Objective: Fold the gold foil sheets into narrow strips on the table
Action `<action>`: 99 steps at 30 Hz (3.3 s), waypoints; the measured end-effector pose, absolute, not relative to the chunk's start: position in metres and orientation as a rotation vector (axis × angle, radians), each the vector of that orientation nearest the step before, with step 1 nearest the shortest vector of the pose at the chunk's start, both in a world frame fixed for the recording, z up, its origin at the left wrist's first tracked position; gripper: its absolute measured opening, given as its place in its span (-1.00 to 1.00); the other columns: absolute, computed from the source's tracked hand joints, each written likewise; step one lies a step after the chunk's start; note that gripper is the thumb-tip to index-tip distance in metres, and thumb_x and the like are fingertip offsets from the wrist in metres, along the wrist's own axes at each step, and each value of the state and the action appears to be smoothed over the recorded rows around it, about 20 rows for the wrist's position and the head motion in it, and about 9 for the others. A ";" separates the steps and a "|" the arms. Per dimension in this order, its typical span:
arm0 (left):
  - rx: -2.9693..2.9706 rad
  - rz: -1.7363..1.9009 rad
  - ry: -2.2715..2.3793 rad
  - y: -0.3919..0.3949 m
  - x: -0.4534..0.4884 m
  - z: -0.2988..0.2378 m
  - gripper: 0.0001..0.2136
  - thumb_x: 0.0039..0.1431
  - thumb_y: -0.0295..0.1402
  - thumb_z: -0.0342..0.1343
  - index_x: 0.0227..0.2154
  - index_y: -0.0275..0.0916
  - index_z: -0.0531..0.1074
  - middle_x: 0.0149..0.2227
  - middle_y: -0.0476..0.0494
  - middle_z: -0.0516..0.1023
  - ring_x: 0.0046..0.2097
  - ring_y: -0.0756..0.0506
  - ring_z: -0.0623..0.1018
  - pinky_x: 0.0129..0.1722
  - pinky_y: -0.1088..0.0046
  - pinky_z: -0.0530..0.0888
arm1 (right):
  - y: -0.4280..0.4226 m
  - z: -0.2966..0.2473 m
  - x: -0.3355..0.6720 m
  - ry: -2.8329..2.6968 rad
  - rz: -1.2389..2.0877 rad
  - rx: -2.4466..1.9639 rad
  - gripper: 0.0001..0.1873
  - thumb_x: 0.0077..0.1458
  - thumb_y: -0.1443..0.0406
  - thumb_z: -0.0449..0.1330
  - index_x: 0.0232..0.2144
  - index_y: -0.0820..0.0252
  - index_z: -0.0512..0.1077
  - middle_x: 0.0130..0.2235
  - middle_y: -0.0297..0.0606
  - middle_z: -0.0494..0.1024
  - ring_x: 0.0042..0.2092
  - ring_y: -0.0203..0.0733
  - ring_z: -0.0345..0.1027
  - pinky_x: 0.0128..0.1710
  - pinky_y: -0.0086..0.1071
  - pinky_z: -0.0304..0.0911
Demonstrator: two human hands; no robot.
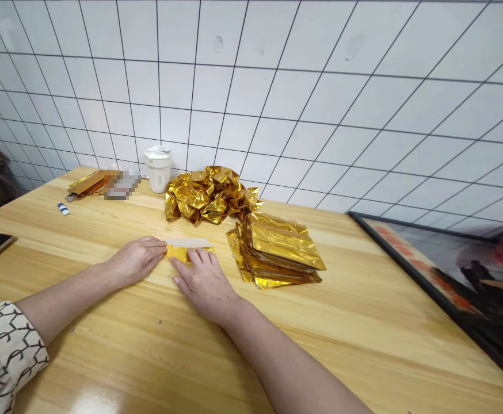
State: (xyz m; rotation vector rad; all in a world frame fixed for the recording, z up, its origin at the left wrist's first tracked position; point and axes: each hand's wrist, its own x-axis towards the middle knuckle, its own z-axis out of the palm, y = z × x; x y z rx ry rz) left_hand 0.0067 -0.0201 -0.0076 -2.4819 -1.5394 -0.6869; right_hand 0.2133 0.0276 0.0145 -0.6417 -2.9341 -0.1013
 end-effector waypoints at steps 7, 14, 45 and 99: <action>-2.436 -0.578 -1.573 -0.020 0.006 -0.010 -0.80 0.21 -0.55 -0.07 -0.38 -0.27 0.45 -0.30 -0.20 0.56 -0.21 -0.12 0.54 -0.14 0.34 0.52 | 0.027 0.016 0.212 -2.942 -0.123 -0.651 -0.54 0.28 0.19 -0.08 0.15 0.18 0.32 0.00 0.06 0.38 0.03 0.06 0.18 -0.01 -0.08 0.17; -2.338 -0.541 -1.596 -0.021 0.004 -0.009 -0.78 0.18 -0.58 -0.08 -0.43 -0.29 0.45 -0.33 -0.22 0.53 -0.21 -0.13 0.51 -0.12 0.31 0.52 | 0.027 0.013 0.212 -2.934 -0.105 -0.653 -0.54 0.28 0.19 -0.08 0.15 0.18 0.32 0.00 0.08 0.38 0.03 0.06 0.18 -0.01 -0.07 0.16; -2.557 -0.618 -1.662 -0.022 0.019 -0.001 -0.80 0.22 -0.52 -0.12 -0.24 -0.32 0.42 -0.21 -0.23 0.47 -0.16 -0.15 0.40 -0.10 0.27 0.44 | 0.027 0.014 0.212 -2.912 -0.110 -0.631 -0.55 0.27 0.21 -0.07 0.16 0.14 0.30 -0.03 0.05 0.38 0.00 0.04 0.18 -0.02 -0.08 0.16; -2.539 -0.634 -1.505 -0.026 0.013 -0.005 -0.75 0.32 -0.40 -0.17 -0.30 -0.29 0.43 -0.26 -0.20 0.48 -0.19 -0.13 0.41 -0.11 0.31 0.43 | 0.042 0.007 0.219 -2.568 0.357 -0.661 -0.74 0.00 0.47 0.08 -0.25 0.19 0.47 -0.17 -0.13 0.55 -0.13 -0.07 0.37 -0.11 -0.18 0.35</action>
